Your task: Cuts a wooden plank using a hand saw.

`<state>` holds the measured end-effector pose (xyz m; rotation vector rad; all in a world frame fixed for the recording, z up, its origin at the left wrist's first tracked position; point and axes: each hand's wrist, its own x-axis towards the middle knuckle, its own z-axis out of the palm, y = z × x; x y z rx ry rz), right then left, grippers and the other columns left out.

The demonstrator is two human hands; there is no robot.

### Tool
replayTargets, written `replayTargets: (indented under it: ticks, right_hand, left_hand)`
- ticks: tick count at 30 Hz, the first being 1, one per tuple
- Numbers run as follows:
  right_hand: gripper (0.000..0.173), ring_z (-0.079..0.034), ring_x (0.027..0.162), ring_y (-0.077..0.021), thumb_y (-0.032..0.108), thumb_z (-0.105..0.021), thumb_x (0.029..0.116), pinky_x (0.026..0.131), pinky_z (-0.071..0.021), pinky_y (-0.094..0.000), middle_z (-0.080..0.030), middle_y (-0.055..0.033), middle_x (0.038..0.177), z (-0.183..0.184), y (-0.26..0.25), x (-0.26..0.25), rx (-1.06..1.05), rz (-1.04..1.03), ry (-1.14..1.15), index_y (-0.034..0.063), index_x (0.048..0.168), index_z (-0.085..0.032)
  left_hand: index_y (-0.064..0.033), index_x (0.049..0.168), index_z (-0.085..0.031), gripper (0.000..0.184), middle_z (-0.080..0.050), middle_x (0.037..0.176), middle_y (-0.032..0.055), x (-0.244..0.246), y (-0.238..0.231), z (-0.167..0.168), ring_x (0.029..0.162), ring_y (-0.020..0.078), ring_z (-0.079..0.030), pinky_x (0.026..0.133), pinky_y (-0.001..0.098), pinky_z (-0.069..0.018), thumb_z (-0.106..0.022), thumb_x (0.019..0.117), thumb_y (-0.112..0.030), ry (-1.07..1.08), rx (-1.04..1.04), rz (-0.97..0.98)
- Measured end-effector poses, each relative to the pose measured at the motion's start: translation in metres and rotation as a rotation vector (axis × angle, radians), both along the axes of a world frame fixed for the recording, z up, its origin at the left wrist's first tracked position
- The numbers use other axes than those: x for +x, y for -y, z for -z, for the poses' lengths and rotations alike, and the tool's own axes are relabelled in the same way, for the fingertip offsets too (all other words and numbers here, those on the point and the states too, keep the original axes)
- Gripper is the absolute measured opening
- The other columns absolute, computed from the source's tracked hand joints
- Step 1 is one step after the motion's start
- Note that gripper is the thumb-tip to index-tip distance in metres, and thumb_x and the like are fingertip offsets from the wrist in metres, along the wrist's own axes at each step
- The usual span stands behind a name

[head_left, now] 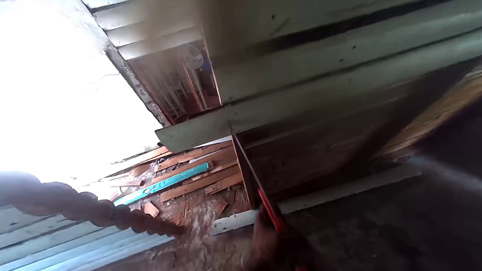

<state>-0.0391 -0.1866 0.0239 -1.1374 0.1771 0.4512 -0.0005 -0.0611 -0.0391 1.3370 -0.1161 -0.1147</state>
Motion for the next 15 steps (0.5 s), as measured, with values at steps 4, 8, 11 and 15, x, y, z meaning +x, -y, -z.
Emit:
replayTargets:
  ticks: [4,8,11,15]
  right_hand:
    - [0.011,-0.061,0.052,-0.0066,0.008,-0.050,0.0991,0.046,-0.0533,-0.0222,-0.064,-0.0009,0.069,-0.005,-0.032,0.157,0.161,-0.094,0.235,0.0036,0.102,-0.059]
    - [0.046,-0.065,0.072,-0.0075,0.022,-0.057,0.1001,0.062,-0.0575,-0.0266,-0.068,0.0003,0.094,0.034,-0.009,0.041,0.068,-0.114,0.253,0.0045,0.142,-0.047]
    - [0.048,-0.068,0.074,-0.0091,0.006,-0.058,0.0949,0.061,-0.0597,-0.0267,-0.070,-0.0017,0.096,0.034,0.013,-0.012,0.108,-0.025,0.149,0.0068,0.141,-0.045]
    - [0.023,-0.064,0.074,-0.0068,0.008,-0.044,0.1050,0.067,-0.0572,-0.0230,-0.066,-0.0036,0.089,-0.018,-0.009,0.120,0.139,-0.156,0.347,-0.0025,0.122,-0.056]
  left_hand:
    - [0.0027,0.103,-0.061,0.024,-0.067,0.072,0.0077,0.150,-0.026,-0.071,0.061,0.0136,-0.066,0.055,0.0313,-0.0568,-0.067,0.0799,0.000,0.021,0.004,-0.159]
    - [0.0045,0.116,-0.060,0.039,-0.069,0.088,0.0043,0.037,-0.014,-0.020,0.078,0.0095,-0.068,0.073,0.0303,-0.0602,-0.072,0.0805,-0.004,0.027,0.094,-0.035]
    - [0.0026,0.116,-0.057,0.048,-0.069,0.090,0.0025,-0.011,0.014,-0.003,0.080,0.0084,-0.067,0.073,0.0281,-0.0594,-0.079,0.0730,0.001,0.062,-0.029,-0.004]
    - [0.0022,0.105,-0.063,0.020,-0.067,0.076,0.0034,0.126,-0.023,-0.070,0.065,0.0091,-0.064,0.060,0.0289,-0.0562,-0.069,0.0859,-0.002,0.015,0.109,-0.140]
